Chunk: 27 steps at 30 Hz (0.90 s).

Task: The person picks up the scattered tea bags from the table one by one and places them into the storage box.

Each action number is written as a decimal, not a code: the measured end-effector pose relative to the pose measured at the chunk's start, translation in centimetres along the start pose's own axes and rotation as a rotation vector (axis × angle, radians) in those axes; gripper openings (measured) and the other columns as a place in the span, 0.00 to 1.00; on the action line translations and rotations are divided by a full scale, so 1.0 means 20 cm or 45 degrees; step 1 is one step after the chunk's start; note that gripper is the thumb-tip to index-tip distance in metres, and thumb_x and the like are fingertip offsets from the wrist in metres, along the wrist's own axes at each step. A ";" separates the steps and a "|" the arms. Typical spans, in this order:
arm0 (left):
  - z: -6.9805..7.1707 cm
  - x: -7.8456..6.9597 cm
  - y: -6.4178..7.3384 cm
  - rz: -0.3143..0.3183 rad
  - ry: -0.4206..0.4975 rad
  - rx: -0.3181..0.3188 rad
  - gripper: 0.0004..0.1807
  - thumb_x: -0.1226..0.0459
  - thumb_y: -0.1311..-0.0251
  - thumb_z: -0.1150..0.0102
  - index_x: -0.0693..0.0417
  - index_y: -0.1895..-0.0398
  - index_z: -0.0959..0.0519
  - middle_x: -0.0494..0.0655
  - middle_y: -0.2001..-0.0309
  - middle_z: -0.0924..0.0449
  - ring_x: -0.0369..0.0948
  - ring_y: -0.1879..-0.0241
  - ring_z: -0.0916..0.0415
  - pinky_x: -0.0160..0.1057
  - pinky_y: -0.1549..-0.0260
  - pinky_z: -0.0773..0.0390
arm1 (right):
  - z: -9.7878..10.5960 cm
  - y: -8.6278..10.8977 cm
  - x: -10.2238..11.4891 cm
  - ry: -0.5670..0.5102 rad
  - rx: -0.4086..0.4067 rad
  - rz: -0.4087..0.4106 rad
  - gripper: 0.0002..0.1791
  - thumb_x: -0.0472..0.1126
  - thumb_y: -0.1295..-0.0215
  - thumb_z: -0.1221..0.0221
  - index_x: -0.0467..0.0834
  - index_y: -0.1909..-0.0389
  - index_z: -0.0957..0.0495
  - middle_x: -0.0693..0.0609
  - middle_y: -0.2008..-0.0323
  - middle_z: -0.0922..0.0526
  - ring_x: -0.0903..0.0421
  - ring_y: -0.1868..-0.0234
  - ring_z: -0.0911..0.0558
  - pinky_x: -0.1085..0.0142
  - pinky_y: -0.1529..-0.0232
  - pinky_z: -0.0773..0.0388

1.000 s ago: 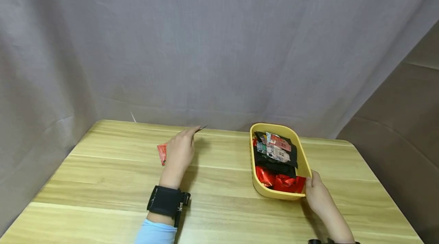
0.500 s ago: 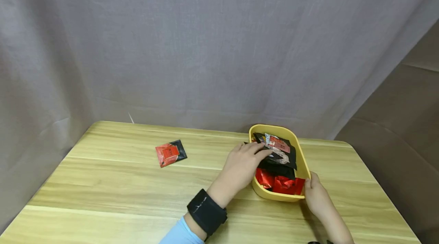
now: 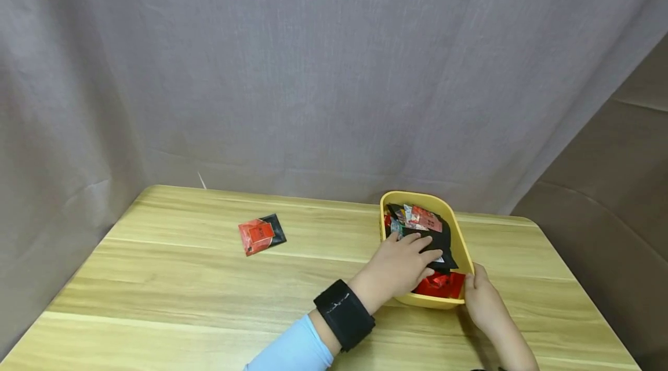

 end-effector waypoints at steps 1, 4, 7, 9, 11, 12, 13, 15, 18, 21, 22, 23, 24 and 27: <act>-0.01 0.00 0.00 0.007 0.009 0.013 0.25 0.44 0.32 0.64 0.25 0.32 0.40 0.32 0.29 0.40 0.36 0.30 0.44 0.47 0.32 0.37 | 0.00 0.00 0.00 0.001 -0.001 0.002 0.27 0.37 0.26 0.76 0.23 0.33 0.57 0.17 0.39 0.40 0.25 0.38 0.41 0.31 0.37 0.42; -0.02 0.00 0.00 0.017 0.021 0.031 0.26 0.42 0.33 0.66 0.25 0.31 0.42 0.32 0.27 0.43 0.36 0.29 0.47 0.47 0.31 0.38 | 0.00 0.00 0.00 0.006 -0.003 0.005 0.27 0.37 0.26 0.76 0.23 0.33 0.57 0.16 0.39 0.40 0.25 0.38 0.41 0.31 0.38 0.42; -0.01 0.00 0.00 0.015 0.037 0.028 0.27 0.41 0.33 0.66 0.25 0.31 0.42 0.32 0.27 0.44 0.36 0.29 0.49 0.48 0.30 0.39 | 0.00 0.00 -0.01 0.001 0.001 0.001 0.27 0.37 0.26 0.76 0.23 0.33 0.58 0.16 0.39 0.41 0.25 0.37 0.42 0.31 0.37 0.42; -0.01 0.00 0.00 0.011 0.038 0.019 0.27 0.41 0.33 0.66 0.26 0.30 0.43 0.32 0.26 0.45 0.36 0.28 0.50 0.48 0.30 0.40 | 0.00 0.00 -0.01 -0.002 0.001 0.000 0.27 0.37 0.26 0.76 0.23 0.33 0.58 0.16 0.39 0.41 0.25 0.37 0.42 0.31 0.38 0.42; -0.01 0.01 0.00 0.004 0.041 0.003 0.28 0.42 0.33 0.67 0.26 0.30 0.44 0.32 0.26 0.46 0.36 0.28 0.50 0.48 0.30 0.40 | 0.00 0.00 -0.01 -0.002 -0.001 -0.001 0.27 0.37 0.26 0.76 0.23 0.33 0.58 0.16 0.39 0.41 0.25 0.37 0.41 0.31 0.38 0.42; -0.01 0.01 0.00 0.000 0.045 -0.011 0.28 0.42 0.33 0.67 0.26 0.30 0.44 0.33 0.26 0.45 0.36 0.28 0.50 0.48 0.30 0.40 | 0.00 0.00 -0.01 -0.002 -0.001 -0.001 0.27 0.37 0.26 0.76 0.23 0.33 0.58 0.16 0.39 0.41 0.25 0.37 0.41 0.31 0.38 0.42; -0.01 0.02 0.01 -0.005 0.046 -0.033 0.28 0.42 0.33 0.67 0.27 0.30 0.44 0.33 0.26 0.45 0.36 0.29 0.49 0.48 0.30 0.40 | 0.00 -0.01 -0.01 -0.001 -0.002 0.001 0.27 0.37 0.26 0.76 0.23 0.33 0.57 0.16 0.39 0.41 0.25 0.38 0.41 0.31 0.38 0.42; 0.00 0.03 0.02 -0.011 0.063 -0.081 0.28 0.42 0.32 0.67 0.28 0.29 0.44 0.33 0.27 0.43 0.37 0.29 0.48 0.48 0.31 0.39 | 0.00 -0.01 -0.01 -0.004 -0.003 0.002 0.27 0.37 0.26 0.76 0.22 0.33 0.58 0.16 0.39 0.41 0.25 0.38 0.41 0.31 0.38 0.42; 0.02 0.07 0.05 0.007 0.138 -0.159 0.28 0.43 0.32 0.66 0.31 0.29 0.43 0.36 0.28 0.40 0.39 0.29 0.46 0.49 0.32 0.37 | 0.00 -0.01 -0.01 -0.015 -0.001 0.001 0.27 0.36 0.26 0.76 0.22 0.33 0.58 0.16 0.39 0.40 0.25 0.37 0.41 0.32 0.37 0.42; 0.05 0.15 0.11 0.060 0.220 -0.215 0.29 0.44 0.32 0.64 0.35 0.29 0.42 0.39 0.28 0.38 0.41 0.30 0.45 0.50 0.32 0.36 | 0.00 -0.01 -0.01 -0.023 -0.006 0.003 0.27 0.36 0.26 0.76 0.22 0.33 0.58 0.16 0.40 0.40 0.25 0.38 0.41 0.31 0.37 0.42; 0.06 0.17 0.13 0.087 0.242 -0.227 0.29 0.44 0.32 0.63 0.36 0.29 0.42 0.40 0.28 0.38 0.41 0.30 0.45 0.51 0.32 0.36 | 0.00 -0.01 0.00 -0.025 -0.006 0.004 0.27 0.36 0.26 0.76 0.22 0.33 0.58 0.16 0.40 0.40 0.25 0.38 0.40 0.31 0.38 0.42; 0.06 0.21 0.15 0.113 0.261 -0.240 0.29 0.45 0.32 0.62 0.37 0.29 0.42 0.41 0.28 0.38 0.42 0.30 0.45 0.52 0.32 0.36 | 0.00 -0.01 0.00 -0.028 -0.007 0.005 0.27 0.36 0.26 0.76 0.22 0.33 0.58 0.16 0.40 0.40 0.25 0.38 0.40 0.31 0.38 0.42; 0.06 0.24 0.17 0.142 0.276 -0.255 0.29 0.46 0.33 0.60 0.38 0.29 0.41 0.43 0.28 0.38 0.42 0.30 0.45 0.53 0.33 0.37 | 0.00 -0.01 0.00 -0.029 -0.008 0.005 0.27 0.36 0.26 0.76 0.22 0.33 0.58 0.16 0.40 0.40 0.25 0.38 0.40 0.31 0.38 0.41; 0.04 0.35 0.23 0.246 0.319 -0.282 0.30 0.47 0.33 0.57 0.40 0.29 0.41 0.44 0.28 0.38 0.43 0.30 0.44 0.54 0.33 0.37 | 0.00 -0.01 0.01 -0.031 -0.011 0.005 0.27 0.36 0.27 0.75 0.22 0.33 0.58 0.16 0.40 0.39 0.25 0.39 0.39 0.31 0.38 0.41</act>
Point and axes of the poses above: each hand's wrist, its own y-axis away from the middle knuckle, its own z-axis out of the back of the hand, x = y × z, the point moved 2 cm from there along -y, towards the middle knuckle
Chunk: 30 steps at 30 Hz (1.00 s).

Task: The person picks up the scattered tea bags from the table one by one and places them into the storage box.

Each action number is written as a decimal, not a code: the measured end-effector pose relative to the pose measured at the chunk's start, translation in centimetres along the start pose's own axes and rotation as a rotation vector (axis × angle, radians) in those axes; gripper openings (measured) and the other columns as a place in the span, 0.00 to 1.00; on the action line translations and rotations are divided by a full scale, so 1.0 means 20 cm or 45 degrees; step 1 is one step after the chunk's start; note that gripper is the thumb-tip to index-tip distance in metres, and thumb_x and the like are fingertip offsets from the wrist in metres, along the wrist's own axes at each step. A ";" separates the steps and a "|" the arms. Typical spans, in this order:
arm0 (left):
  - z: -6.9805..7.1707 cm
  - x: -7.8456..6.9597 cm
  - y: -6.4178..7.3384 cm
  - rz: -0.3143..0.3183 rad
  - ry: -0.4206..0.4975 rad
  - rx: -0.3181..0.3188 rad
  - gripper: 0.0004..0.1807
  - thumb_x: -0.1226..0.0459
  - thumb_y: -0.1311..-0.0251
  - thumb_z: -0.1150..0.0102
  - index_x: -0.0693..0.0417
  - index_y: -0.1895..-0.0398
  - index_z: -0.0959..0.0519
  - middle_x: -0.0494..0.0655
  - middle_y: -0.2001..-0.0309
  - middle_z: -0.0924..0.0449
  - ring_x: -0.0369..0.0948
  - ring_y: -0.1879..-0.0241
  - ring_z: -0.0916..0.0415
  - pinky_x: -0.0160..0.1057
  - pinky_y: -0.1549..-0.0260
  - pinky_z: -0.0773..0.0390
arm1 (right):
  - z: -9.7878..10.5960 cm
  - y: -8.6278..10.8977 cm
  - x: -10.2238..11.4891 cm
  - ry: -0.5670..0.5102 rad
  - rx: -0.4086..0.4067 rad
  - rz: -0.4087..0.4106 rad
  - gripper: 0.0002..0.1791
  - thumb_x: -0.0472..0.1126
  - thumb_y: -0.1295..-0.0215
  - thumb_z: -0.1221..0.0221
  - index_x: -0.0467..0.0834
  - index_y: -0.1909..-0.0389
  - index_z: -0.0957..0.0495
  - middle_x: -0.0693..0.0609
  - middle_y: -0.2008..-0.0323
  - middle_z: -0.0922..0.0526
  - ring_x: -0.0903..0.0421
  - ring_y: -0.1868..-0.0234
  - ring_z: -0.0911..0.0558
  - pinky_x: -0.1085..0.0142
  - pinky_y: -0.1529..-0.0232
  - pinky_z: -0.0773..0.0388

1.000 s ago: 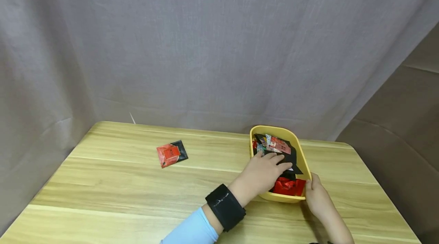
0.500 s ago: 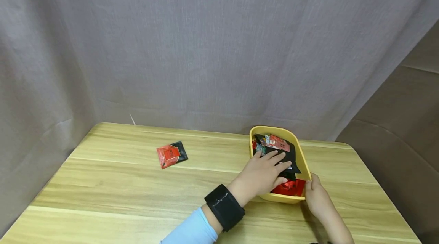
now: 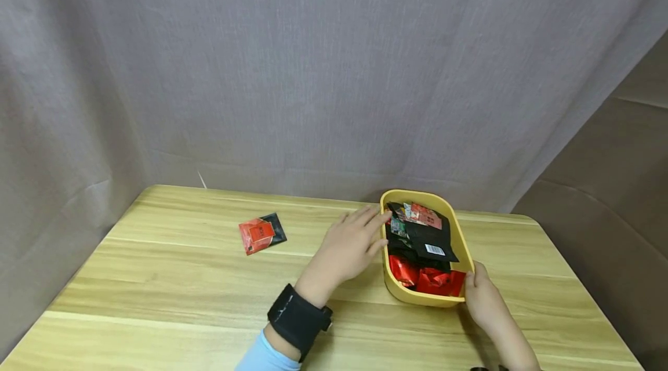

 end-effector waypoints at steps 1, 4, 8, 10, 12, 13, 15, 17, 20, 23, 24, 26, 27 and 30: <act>0.00 0.04 0.01 0.036 0.008 -0.004 0.30 0.47 0.34 0.56 0.40 0.29 0.41 0.45 0.28 0.38 0.43 0.30 0.44 0.55 0.32 0.38 | 0.00 0.00 0.00 0.001 0.000 0.002 0.27 0.36 0.27 0.75 0.22 0.33 0.58 0.16 0.40 0.39 0.25 0.39 0.39 0.31 0.38 0.41; 0.00 0.15 0.06 0.132 0.038 -0.018 0.30 0.49 0.35 0.53 0.43 0.30 0.39 0.47 0.29 0.37 0.45 0.31 0.42 0.56 0.33 0.38 | 0.00 0.00 0.00 0.002 -0.004 0.008 0.27 0.35 0.27 0.75 0.22 0.34 0.57 0.16 0.41 0.39 0.25 0.39 0.39 0.31 0.38 0.41; 0.01 0.27 0.10 0.244 0.099 -0.033 0.31 0.51 0.36 0.50 0.48 0.31 0.37 0.51 0.31 0.34 0.47 0.33 0.40 0.58 0.34 0.37 | 0.00 0.00 0.00 -0.002 -0.002 0.008 0.27 0.35 0.27 0.75 0.22 0.34 0.57 0.16 0.40 0.39 0.25 0.38 0.39 0.32 0.38 0.41; 0.03 0.33 0.12 0.306 0.125 -0.037 0.31 0.51 0.37 0.49 0.49 0.31 0.37 0.51 0.31 0.33 0.48 0.33 0.39 0.59 0.35 0.37 | 0.00 0.00 0.00 -0.004 0.003 0.004 0.27 0.35 0.27 0.75 0.22 0.33 0.58 0.16 0.40 0.39 0.26 0.38 0.40 0.32 0.37 0.41; 0.04 0.39 0.15 0.372 0.146 -0.024 0.31 0.51 0.37 0.49 0.49 0.31 0.37 0.53 0.32 0.33 0.49 0.33 0.39 0.59 0.34 0.37 | 0.00 0.00 0.01 -0.004 0.008 0.001 0.27 0.36 0.27 0.75 0.22 0.33 0.58 0.16 0.40 0.40 0.26 0.38 0.40 0.32 0.37 0.42; 0.05 0.42 0.16 0.407 0.150 -0.012 0.31 0.51 0.37 0.49 0.49 0.31 0.37 0.53 0.31 0.34 0.50 0.33 0.39 0.58 0.34 0.38 | 0.00 0.00 0.01 -0.005 0.009 0.001 0.27 0.36 0.27 0.75 0.22 0.33 0.58 0.17 0.40 0.40 0.26 0.38 0.40 0.32 0.37 0.42; 0.05 0.48 0.19 0.483 0.178 0.025 0.32 0.51 0.36 0.49 0.51 0.30 0.39 0.56 0.30 0.36 0.52 0.32 0.42 0.59 0.33 0.39 | 0.00 0.00 0.01 -0.002 0.011 0.000 0.27 0.36 0.27 0.75 0.22 0.33 0.58 0.17 0.39 0.40 0.26 0.38 0.40 0.32 0.37 0.42; 0.05 0.55 0.23 0.561 0.210 0.079 0.34 0.52 0.36 0.49 0.53 0.29 0.41 0.59 0.29 0.40 0.54 0.30 0.46 0.60 0.32 0.42 | 0.00 0.00 0.01 0.001 0.009 0.001 0.27 0.36 0.27 0.75 0.22 0.33 0.58 0.17 0.40 0.40 0.26 0.38 0.39 0.32 0.38 0.41; 0.04 0.64 0.28 0.672 0.264 0.161 0.37 0.53 0.37 0.48 0.55 0.27 0.46 0.64 0.27 0.48 0.59 0.29 0.52 0.63 0.32 0.46 | 0.00 0.01 0.00 0.003 0.005 0.002 0.27 0.36 0.27 0.75 0.23 0.33 0.57 0.17 0.41 0.38 0.26 0.39 0.38 0.32 0.38 0.40; 0.04 0.70 0.33 0.749 0.290 0.205 0.40 0.54 0.39 0.45 0.57 0.27 0.48 0.67 0.27 0.50 0.62 0.30 0.54 0.66 0.33 0.46 | 0.00 0.01 0.00 0.006 -0.003 0.003 0.27 0.35 0.27 0.75 0.23 0.33 0.57 0.17 0.42 0.37 0.27 0.40 0.37 0.32 0.39 0.39; 0.03 0.72 0.35 0.772 0.294 0.217 0.40 0.54 0.39 0.45 0.57 0.27 0.48 0.67 0.27 0.51 0.63 0.30 0.54 0.67 0.33 0.46 | 0.00 0.01 0.00 0.007 -0.004 0.002 0.27 0.35 0.27 0.75 0.23 0.33 0.57 0.17 0.42 0.37 0.27 0.40 0.37 0.32 0.39 0.39; 0.03 0.74 0.37 0.800 0.297 0.231 0.41 0.55 0.40 0.43 0.58 0.27 0.47 0.69 0.28 0.50 0.64 0.31 0.53 0.68 0.34 0.46 | 0.00 0.01 0.00 0.007 0.001 -0.004 0.27 0.35 0.27 0.75 0.23 0.33 0.57 0.17 0.41 0.37 0.28 0.40 0.37 0.32 0.39 0.39; 0.02 0.75 0.38 0.811 0.297 0.244 0.41 0.55 0.41 0.43 0.59 0.28 0.46 0.70 0.28 0.50 0.65 0.31 0.54 0.68 0.33 0.47 | 0.00 0.01 0.00 0.008 0.003 -0.007 0.27 0.35 0.27 0.75 0.23 0.33 0.58 0.17 0.41 0.38 0.28 0.40 0.37 0.32 0.39 0.39; 0.01 0.76 0.41 0.832 0.296 0.294 0.41 0.54 0.42 0.42 0.60 0.28 0.45 0.71 0.28 0.52 0.65 0.31 0.56 0.68 0.33 0.50 | 0.00 0.01 0.00 0.015 0.010 -0.016 0.27 0.36 0.26 0.75 0.23 0.33 0.58 0.17 0.40 0.39 0.27 0.40 0.37 0.32 0.39 0.39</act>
Point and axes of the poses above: each hand's wrist, its own y-axis away from the middle knuckle, its own z-axis out of the back of the hand, x = y × z, the point moved 2 cm from there along -y, towards the middle knuckle
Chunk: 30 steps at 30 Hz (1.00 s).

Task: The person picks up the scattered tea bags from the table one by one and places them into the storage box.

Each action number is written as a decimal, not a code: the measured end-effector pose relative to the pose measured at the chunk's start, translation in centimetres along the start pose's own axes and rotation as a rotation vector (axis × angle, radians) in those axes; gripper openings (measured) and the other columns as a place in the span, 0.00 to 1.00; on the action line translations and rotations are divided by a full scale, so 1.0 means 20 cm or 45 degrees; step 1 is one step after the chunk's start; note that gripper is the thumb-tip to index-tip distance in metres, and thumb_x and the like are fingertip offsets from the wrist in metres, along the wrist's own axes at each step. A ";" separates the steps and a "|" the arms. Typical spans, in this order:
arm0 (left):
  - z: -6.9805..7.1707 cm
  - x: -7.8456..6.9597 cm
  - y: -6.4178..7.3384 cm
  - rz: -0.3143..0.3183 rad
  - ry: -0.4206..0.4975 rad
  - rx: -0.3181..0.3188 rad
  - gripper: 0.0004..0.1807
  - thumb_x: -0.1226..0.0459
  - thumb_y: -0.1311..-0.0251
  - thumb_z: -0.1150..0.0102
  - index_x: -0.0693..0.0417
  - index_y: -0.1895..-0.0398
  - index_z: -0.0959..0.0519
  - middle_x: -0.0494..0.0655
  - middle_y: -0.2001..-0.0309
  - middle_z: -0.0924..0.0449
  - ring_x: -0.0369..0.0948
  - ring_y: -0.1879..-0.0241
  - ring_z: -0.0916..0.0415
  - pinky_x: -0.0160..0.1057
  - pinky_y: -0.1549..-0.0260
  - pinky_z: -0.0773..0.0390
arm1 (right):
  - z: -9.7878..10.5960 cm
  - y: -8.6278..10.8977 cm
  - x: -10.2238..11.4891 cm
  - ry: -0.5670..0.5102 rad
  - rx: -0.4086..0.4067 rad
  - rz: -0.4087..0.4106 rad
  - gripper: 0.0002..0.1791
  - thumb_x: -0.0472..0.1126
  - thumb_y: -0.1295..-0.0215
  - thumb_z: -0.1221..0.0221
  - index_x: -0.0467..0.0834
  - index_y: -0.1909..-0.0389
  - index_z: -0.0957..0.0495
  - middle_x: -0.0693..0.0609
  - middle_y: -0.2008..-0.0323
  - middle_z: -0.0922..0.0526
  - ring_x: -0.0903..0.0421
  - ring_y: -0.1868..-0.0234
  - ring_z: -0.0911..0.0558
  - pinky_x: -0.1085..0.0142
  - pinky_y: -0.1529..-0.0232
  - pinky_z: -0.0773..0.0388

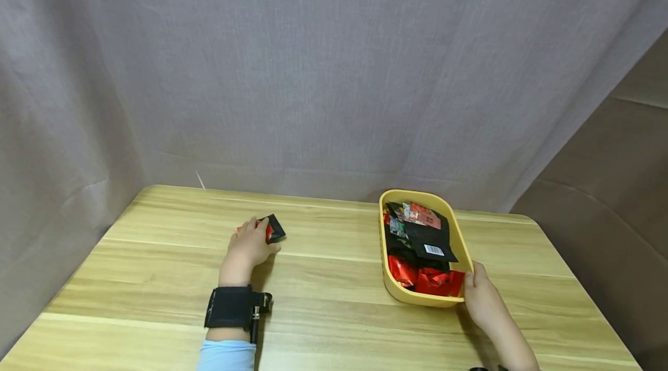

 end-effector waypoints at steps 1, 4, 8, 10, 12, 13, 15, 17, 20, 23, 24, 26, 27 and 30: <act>-0.01 0.01 0.00 0.003 -0.002 0.009 0.42 0.55 0.42 0.41 0.61 0.28 0.46 0.72 0.28 0.53 0.66 0.31 0.56 0.68 0.33 0.50 | 0.00 0.00 0.00 -0.002 0.001 0.000 0.27 0.36 0.26 0.75 0.23 0.33 0.58 0.17 0.41 0.38 0.28 0.40 0.37 0.32 0.39 0.39; -0.01 0.01 0.00 0.000 -0.009 0.004 0.41 0.57 0.42 0.41 0.62 0.29 0.45 0.70 0.28 0.51 0.65 0.31 0.55 0.68 0.34 0.47 | 0.00 0.00 0.00 -0.003 0.000 -0.001 0.27 0.36 0.26 0.75 0.22 0.33 0.58 0.17 0.40 0.39 0.27 0.40 0.37 0.32 0.39 0.39; -0.02 0.01 0.00 -0.018 -0.027 -0.031 0.36 0.60 0.40 0.43 0.62 0.30 0.42 0.69 0.29 0.47 0.64 0.32 0.50 0.68 0.35 0.43 | 0.00 0.00 0.00 -0.004 0.002 0.000 0.27 0.36 0.27 0.75 0.22 0.33 0.58 0.17 0.39 0.40 0.27 0.39 0.39 0.32 0.38 0.40; -0.02 0.00 -0.01 -0.014 -0.038 -0.027 0.33 0.61 0.37 0.47 0.61 0.30 0.41 0.68 0.29 0.46 0.63 0.32 0.50 0.67 0.36 0.42 | 0.00 0.00 0.00 -0.002 0.001 0.000 0.27 0.35 0.27 0.75 0.22 0.33 0.58 0.17 0.39 0.40 0.27 0.39 0.38 0.32 0.38 0.40; -0.02 0.00 -0.01 -0.016 -0.048 -0.023 0.31 0.61 0.35 0.51 0.60 0.30 0.41 0.68 0.29 0.46 0.63 0.31 0.50 0.67 0.36 0.42 | 0.01 0.00 0.00 0.003 -0.003 0.001 0.27 0.35 0.27 0.75 0.22 0.33 0.58 0.17 0.40 0.40 0.27 0.39 0.38 0.32 0.38 0.40; -0.02 0.00 -0.01 -0.022 -0.056 -0.026 0.29 0.62 0.34 0.54 0.60 0.30 0.41 0.68 0.29 0.46 0.62 0.32 0.49 0.66 0.36 0.41 | 0.01 0.00 0.00 0.006 -0.005 0.001 0.27 0.35 0.27 0.74 0.22 0.33 0.58 0.17 0.40 0.39 0.27 0.39 0.38 0.32 0.38 0.40; 0.00 -0.01 -0.01 -0.035 -0.061 -0.043 0.27 0.63 0.32 0.58 0.59 0.30 0.41 0.68 0.29 0.44 0.62 0.32 0.47 0.65 0.36 0.39 | 0.00 0.00 0.00 0.004 -0.005 0.003 0.27 0.35 0.27 0.75 0.22 0.33 0.58 0.17 0.40 0.39 0.26 0.39 0.38 0.32 0.38 0.40; 0.01 -0.02 -0.02 -0.060 -0.061 -0.074 0.26 0.65 0.32 0.61 0.59 0.30 0.40 0.68 0.30 0.42 0.61 0.33 0.45 0.64 0.37 0.37 | 0.00 0.00 0.01 0.001 -0.003 0.002 0.27 0.36 0.27 0.75 0.23 0.33 0.58 0.17 0.40 0.40 0.26 0.38 0.39 0.32 0.38 0.41; 0.04 -0.06 -0.02 -0.098 -0.047 -0.137 0.25 0.66 0.31 0.62 0.59 0.31 0.39 0.66 0.31 0.39 0.60 0.35 0.40 0.62 0.38 0.34 | 0.00 0.00 0.01 -0.009 0.001 0.003 0.27 0.36 0.27 0.75 0.22 0.33 0.58 0.16 0.39 0.40 0.26 0.38 0.40 0.32 0.37 0.41; 0.04 -0.12 -0.01 -0.145 -0.018 -0.218 0.24 0.65 0.31 0.61 0.57 0.32 0.36 0.63 0.32 0.35 0.59 0.37 0.36 0.61 0.40 0.31 | 0.00 0.01 0.01 -0.014 -0.003 0.005 0.27 0.35 0.27 0.75 0.22 0.33 0.58 0.16 0.40 0.40 0.26 0.38 0.40 0.33 0.37 0.41; 0.04 -0.14 -0.01 -0.163 -0.005 -0.254 0.23 0.64 0.31 0.60 0.57 0.33 0.34 0.61 0.34 0.32 0.58 0.38 0.34 0.60 0.41 0.29 | 0.00 0.01 0.02 -0.017 -0.005 0.007 0.27 0.35 0.27 0.75 0.22 0.33 0.57 0.16 0.40 0.40 0.26 0.38 0.40 0.33 0.37 0.41; 0.03 -0.19 -0.01 -0.206 0.020 -0.340 0.22 0.63 0.31 0.58 0.54 0.35 0.31 0.58 0.37 0.26 0.55 0.42 0.29 0.59 0.45 0.25 | 0.00 0.01 0.02 -0.023 -0.003 0.008 0.27 0.35 0.27 0.75 0.22 0.34 0.58 0.16 0.40 0.40 0.26 0.38 0.40 0.33 0.37 0.41; 0.02 -0.22 -0.01 -0.232 0.030 -0.385 0.21 0.62 0.31 0.57 0.53 0.37 0.29 0.56 0.39 0.24 0.54 0.44 0.27 0.58 0.47 0.23 | 0.00 0.01 0.02 -0.024 0.001 0.006 0.27 0.35 0.27 0.75 0.22 0.34 0.58 0.16 0.40 0.40 0.26 0.38 0.40 0.33 0.37 0.41; 0.00 -0.32 0.01 -0.336 0.041 -0.531 0.20 0.61 0.32 0.53 0.49 0.39 0.26 0.51 0.45 0.18 0.52 0.51 0.20 0.55 0.57 0.18 | 0.00 0.01 0.01 -0.026 0.011 -0.001 0.27 0.35 0.27 0.75 0.22 0.33 0.58 0.16 0.39 0.41 0.27 0.38 0.40 0.33 0.38 0.41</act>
Point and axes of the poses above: each hand's wrist, its own y-axis away from the middle knuckle, its own z-axis out of the back of the hand, x = y × z, the point moved 2 cm from there along -y, towards the middle knuckle
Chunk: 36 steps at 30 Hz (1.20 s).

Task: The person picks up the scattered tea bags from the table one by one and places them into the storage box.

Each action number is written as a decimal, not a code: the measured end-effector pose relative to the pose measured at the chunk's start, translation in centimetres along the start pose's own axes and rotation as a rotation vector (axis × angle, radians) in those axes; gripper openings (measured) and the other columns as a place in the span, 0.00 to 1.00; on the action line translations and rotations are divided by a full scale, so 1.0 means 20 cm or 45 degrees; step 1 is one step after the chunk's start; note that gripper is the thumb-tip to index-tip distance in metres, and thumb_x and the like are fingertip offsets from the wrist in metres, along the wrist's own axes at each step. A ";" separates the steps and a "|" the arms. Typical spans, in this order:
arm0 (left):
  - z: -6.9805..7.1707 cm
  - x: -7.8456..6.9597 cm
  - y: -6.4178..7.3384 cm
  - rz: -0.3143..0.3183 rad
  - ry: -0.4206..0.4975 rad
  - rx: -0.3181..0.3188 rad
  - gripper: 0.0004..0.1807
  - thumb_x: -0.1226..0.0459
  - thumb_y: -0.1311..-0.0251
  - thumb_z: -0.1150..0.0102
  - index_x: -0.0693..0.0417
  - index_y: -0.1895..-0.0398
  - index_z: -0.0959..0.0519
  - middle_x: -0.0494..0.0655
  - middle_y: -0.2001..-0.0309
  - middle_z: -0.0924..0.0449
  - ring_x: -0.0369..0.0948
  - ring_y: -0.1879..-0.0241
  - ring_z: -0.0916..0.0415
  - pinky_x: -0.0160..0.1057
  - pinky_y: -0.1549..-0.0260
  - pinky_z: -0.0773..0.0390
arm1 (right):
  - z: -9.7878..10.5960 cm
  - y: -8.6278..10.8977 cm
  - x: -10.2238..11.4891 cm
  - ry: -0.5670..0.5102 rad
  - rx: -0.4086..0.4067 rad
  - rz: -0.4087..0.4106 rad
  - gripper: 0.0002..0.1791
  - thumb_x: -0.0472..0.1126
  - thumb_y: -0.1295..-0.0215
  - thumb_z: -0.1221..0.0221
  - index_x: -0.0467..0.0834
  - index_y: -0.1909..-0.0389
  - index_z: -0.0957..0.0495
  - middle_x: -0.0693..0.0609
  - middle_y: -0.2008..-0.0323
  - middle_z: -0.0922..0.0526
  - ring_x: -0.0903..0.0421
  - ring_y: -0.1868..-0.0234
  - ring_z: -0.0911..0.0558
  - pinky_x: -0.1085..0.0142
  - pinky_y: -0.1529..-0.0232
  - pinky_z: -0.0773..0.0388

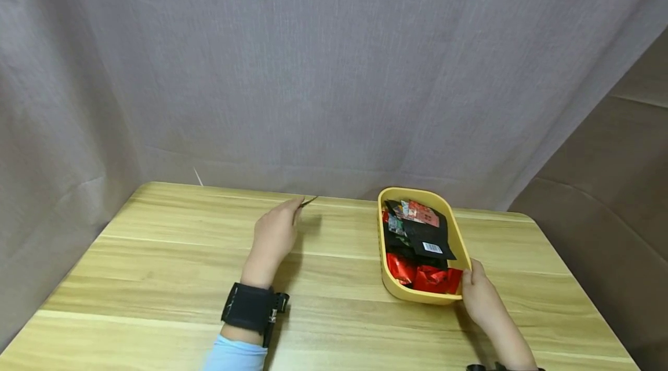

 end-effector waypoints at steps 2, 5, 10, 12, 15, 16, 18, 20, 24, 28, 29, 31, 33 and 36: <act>-0.01 -0.07 0.01 -0.086 -0.010 -0.081 0.19 0.60 0.33 0.52 0.47 0.40 0.25 0.49 0.47 0.16 0.50 0.56 0.18 0.52 0.62 0.16 | 0.00 0.00 0.00 0.002 0.001 -0.004 0.27 0.35 0.27 0.75 0.22 0.33 0.58 0.16 0.39 0.40 0.27 0.38 0.39 0.33 0.38 0.40; -0.04 -0.19 0.02 -0.206 -0.014 -0.147 0.20 0.60 0.35 0.49 0.45 0.40 0.25 0.47 0.49 0.15 0.48 0.57 0.18 0.49 0.64 0.16 | 0.00 0.00 -0.01 0.010 0.005 -0.007 0.27 0.36 0.27 0.75 0.22 0.33 0.59 0.17 0.39 0.41 0.26 0.38 0.40 0.32 0.38 0.40; -0.09 -0.38 0.03 -0.392 -0.037 -0.121 0.20 0.60 0.36 0.48 0.45 0.41 0.25 0.45 0.47 0.16 0.44 0.54 0.19 0.46 0.59 0.16 | -0.01 0.00 -0.01 0.012 0.005 -0.011 0.27 0.37 0.26 0.76 0.24 0.32 0.59 0.17 0.38 0.41 0.26 0.37 0.41 0.32 0.38 0.40; -0.12 -0.45 0.03 -0.457 -0.066 -0.092 0.19 0.58 0.35 0.49 0.43 0.42 0.23 0.44 0.47 0.16 0.43 0.54 0.19 0.45 0.61 0.15 | -0.01 0.00 -0.01 0.003 0.003 -0.012 0.27 0.37 0.26 0.76 0.24 0.32 0.58 0.18 0.38 0.41 0.26 0.37 0.41 0.32 0.38 0.41; -0.16 -0.54 0.00 -0.539 -0.132 -0.068 0.18 0.55 0.36 0.49 0.41 0.43 0.22 0.41 0.49 0.15 0.40 0.57 0.18 0.43 0.66 0.15 | -0.01 0.00 -0.01 -0.007 -0.002 -0.008 0.27 0.36 0.26 0.75 0.23 0.33 0.58 0.18 0.38 0.41 0.27 0.37 0.40 0.32 0.37 0.41; -0.17 -0.57 -0.01 -0.560 -0.164 -0.061 0.18 0.54 0.36 0.49 0.39 0.43 0.22 0.40 0.50 0.15 0.40 0.57 0.18 0.42 0.67 0.15 | -0.01 0.00 -0.01 -0.008 -0.002 -0.007 0.27 0.36 0.26 0.75 0.23 0.33 0.58 0.17 0.38 0.41 0.27 0.37 0.41 0.32 0.37 0.41; -0.19 -0.62 -0.03 -0.597 -0.218 -0.050 0.18 0.52 0.36 0.49 0.37 0.44 0.22 0.38 0.51 0.14 0.38 0.57 0.18 0.40 0.68 0.15 | -0.01 0.01 -0.01 -0.011 -0.001 -0.005 0.27 0.36 0.26 0.75 0.23 0.33 0.58 0.17 0.38 0.42 0.27 0.37 0.41 0.32 0.37 0.41; -0.22 -0.66 -0.06 -0.630 -0.263 -0.036 0.18 0.51 0.37 0.50 0.36 0.45 0.21 0.37 0.52 0.14 0.36 0.58 0.18 0.39 0.69 0.16 | -0.01 0.00 -0.01 -0.005 -0.001 -0.006 0.27 0.36 0.26 0.75 0.23 0.33 0.58 0.17 0.38 0.42 0.27 0.37 0.41 0.32 0.37 0.41; -0.28 -0.71 -0.10 -0.656 -0.360 0.025 0.17 0.48 0.38 0.51 0.33 0.50 0.18 0.34 0.55 0.13 0.36 0.60 0.18 0.37 0.70 0.16 | -0.02 0.00 -0.01 0.001 -0.005 -0.002 0.27 0.36 0.26 0.75 0.23 0.33 0.58 0.17 0.38 0.42 0.26 0.37 0.42 0.32 0.37 0.42; -0.33 -0.74 -0.12 -0.653 -0.450 0.129 0.18 0.45 0.37 0.53 0.32 0.50 0.19 0.34 0.57 0.13 0.39 0.62 0.18 0.39 0.70 0.17 | -0.02 0.00 0.00 0.010 -0.011 0.005 0.27 0.36 0.26 0.75 0.24 0.32 0.58 0.17 0.38 0.41 0.26 0.37 0.42 0.32 0.36 0.42; -0.34 -0.75 -0.12 -0.651 -0.467 0.163 0.19 0.45 0.36 0.55 0.33 0.49 0.19 0.35 0.57 0.13 0.39 0.62 0.18 0.39 0.70 0.17 | -0.02 0.00 0.00 0.013 -0.011 0.003 0.27 0.36 0.26 0.75 0.24 0.32 0.58 0.17 0.38 0.41 0.26 0.37 0.42 0.32 0.36 0.43; -0.36 -0.75 -0.12 -0.636 -0.490 0.249 0.22 0.43 0.35 0.60 0.34 0.45 0.22 0.36 0.53 0.15 0.40 0.59 0.18 0.41 0.67 0.17 | -0.01 0.00 -0.01 0.020 -0.006 0.001 0.27 0.36 0.26 0.75 0.24 0.32 0.58 0.17 0.38 0.42 0.26 0.36 0.42 0.33 0.36 0.43; -0.38 -0.76 -0.11 -0.618 -0.504 0.335 0.25 0.42 0.33 0.65 0.35 0.40 0.26 0.38 0.46 0.18 0.40 0.53 0.20 0.42 0.62 0.17 | -0.01 0.00 -0.01 0.022 0.001 -0.001 0.27 0.36 0.26 0.75 0.24 0.32 0.58 0.17 0.38 0.42 0.26 0.36 0.42 0.33 0.36 0.42; -0.39 -0.76 -0.10 -0.590 -0.512 0.433 0.29 0.40 0.33 0.71 0.34 0.34 0.33 0.39 0.37 0.25 0.39 0.44 0.25 0.42 0.52 0.19 | -0.01 0.00 -0.01 0.023 0.009 -0.006 0.27 0.36 0.26 0.75 0.23 0.33 0.58 0.17 0.38 0.42 0.26 0.36 0.42 0.33 0.36 0.42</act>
Point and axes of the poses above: each hand's wrist, its own y-axis away from the middle knuckle, its own z-axis out of the back of the hand, x = y × z, the point moved 2 cm from there along -y, towards the middle knuckle
